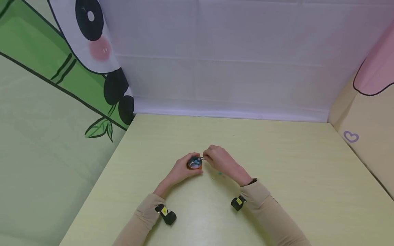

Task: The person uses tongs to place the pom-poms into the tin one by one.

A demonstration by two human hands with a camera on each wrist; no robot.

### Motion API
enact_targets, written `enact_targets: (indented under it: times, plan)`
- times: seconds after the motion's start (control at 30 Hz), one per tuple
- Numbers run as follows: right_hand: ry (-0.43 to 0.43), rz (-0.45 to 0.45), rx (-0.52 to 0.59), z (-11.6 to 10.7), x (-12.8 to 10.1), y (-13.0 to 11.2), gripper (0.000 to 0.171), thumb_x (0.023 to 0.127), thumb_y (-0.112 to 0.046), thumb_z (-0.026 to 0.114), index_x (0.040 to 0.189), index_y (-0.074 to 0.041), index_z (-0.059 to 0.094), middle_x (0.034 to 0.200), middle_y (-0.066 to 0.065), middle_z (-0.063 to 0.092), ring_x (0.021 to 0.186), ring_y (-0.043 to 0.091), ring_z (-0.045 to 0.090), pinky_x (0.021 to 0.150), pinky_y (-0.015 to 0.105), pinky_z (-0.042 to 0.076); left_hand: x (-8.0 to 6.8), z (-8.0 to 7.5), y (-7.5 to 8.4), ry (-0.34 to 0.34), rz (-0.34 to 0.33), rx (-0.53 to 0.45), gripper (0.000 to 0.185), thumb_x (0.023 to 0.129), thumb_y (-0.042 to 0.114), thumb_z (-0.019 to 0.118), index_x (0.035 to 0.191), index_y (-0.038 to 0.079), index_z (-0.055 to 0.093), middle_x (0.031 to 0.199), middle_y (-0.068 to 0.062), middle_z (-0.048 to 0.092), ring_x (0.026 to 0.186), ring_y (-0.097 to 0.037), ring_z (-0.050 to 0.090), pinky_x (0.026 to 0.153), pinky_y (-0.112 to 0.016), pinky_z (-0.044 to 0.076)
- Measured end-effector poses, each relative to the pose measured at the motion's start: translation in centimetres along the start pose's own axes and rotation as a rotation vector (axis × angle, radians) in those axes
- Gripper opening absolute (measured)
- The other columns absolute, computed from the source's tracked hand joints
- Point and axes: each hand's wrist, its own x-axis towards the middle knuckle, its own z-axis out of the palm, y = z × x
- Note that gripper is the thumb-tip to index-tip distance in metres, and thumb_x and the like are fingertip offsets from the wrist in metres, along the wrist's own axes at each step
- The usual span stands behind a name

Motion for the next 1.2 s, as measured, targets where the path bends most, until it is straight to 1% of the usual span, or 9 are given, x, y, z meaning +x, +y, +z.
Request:
enact_targets:
  times: [0.2, 0.3, 0.47, 0.7, 0.87, 1.2]
  plan:
    - [-0.017, 0.004, 0.020, -0.1, 0.2, -0.5, 0.010, 0.093, -0.009, 0.068, 0.097, -0.003, 0.075, 0.087, 0.007, 0.069, 0.079, 0.017, 0.064, 0.072, 0.028, 0.055, 0.0, 0.1, 0.0, 0.006, 0.012, -0.005, 0.064, 0.080, 0.029, 0.084, 0.136, 0.019, 0.055, 0.134, -0.008, 0.062, 0.116, -0.024, 0.060, 0.100, -0.043, 0.048]
    - [-0.027, 0.014, 0.028, -0.1, 0.4, -0.7, 0.011, 0.093, -0.009, 0.068, 0.098, -0.003, 0.075, 0.088, 0.007, 0.070, 0.080, 0.018, 0.065, 0.073, 0.028, 0.055, 0.1, 0.1, 0.0, 0.006, 0.015, -0.007, 0.064, 0.079, 0.029, 0.084, 0.136, 0.020, 0.055, 0.134, -0.008, 0.062, 0.117, -0.024, 0.060, 0.101, -0.044, 0.047]
    - [-0.038, 0.024, 0.037, 0.1, 0.5, -0.8, 0.011, 0.093, -0.008, 0.067, 0.099, -0.003, 0.075, 0.089, 0.007, 0.070, 0.081, 0.018, 0.066, 0.073, 0.028, 0.055, 0.1, 0.1, -0.1, 0.002, 0.002, -0.009, 0.064, 0.079, 0.030, 0.085, 0.135, 0.021, 0.055, 0.135, -0.006, 0.061, 0.120, -0.024, 0.059, 0.104, -0.044, 0.046]
    - [-0.049, 0.033, 0.049, 0.0, 0.4, -0.9, 0.011, 0.094, -0.008, 0.066, 0.100, -0.003, 0.075, 0.090, 0.007, 0.070, 0.082, 0.017, 0.065, 0.074, 0.029, 0.056, 0.0, 0.0, -0.1, 0.006, -0.003, -0.006, 0.065, 0.078, 0.030, 0.085, 0.135, 0.021, 0.055, 0.135, -0.006, 0.061, 0.119, -0.024, 0.059, 0.103, -0.044, 0.047]
    - [-0.042, 0.046, 0.051, 0.1, 0.1, -1.1, 0.011, 0.094, -0.010, 0.067, 0.099, -0.004, 0.075, 0.089, 0.007, 0.069, 0.080, 0.016, 0.064, 0.072, 0.027, 0.055, -0.2, 0.0, -0.1, 0.005, 0.006, -0.002, 0.065, 0.079, 0.030, 0.085, 0.136, 0.021, 0.055, 0.136, -0.007, 0.061, 0.119, -0.024, 0.059, 0.102, -0.045, 0.047]
    - [-0.011, 0.048, 0.024, 0.1, -0.7, -1.2, 0.008, 0.093, -0.009, 0.068, 0.094, -0.004, 0.074, 0.085, 0.006, 0.068, 0.076, 0.015, 0.061, 0.069, 0.025, 0.052, -0.5, -0.2, -0.1, -0.004, -0.005, 0.016, 0.068, 0.079, 0.029, 0.085, 0.138, 0.017, 0.054, 0.138, -0.006, 0.060, 0.121, -0.024, 0.058, 0.104, -0.045, 0.047]
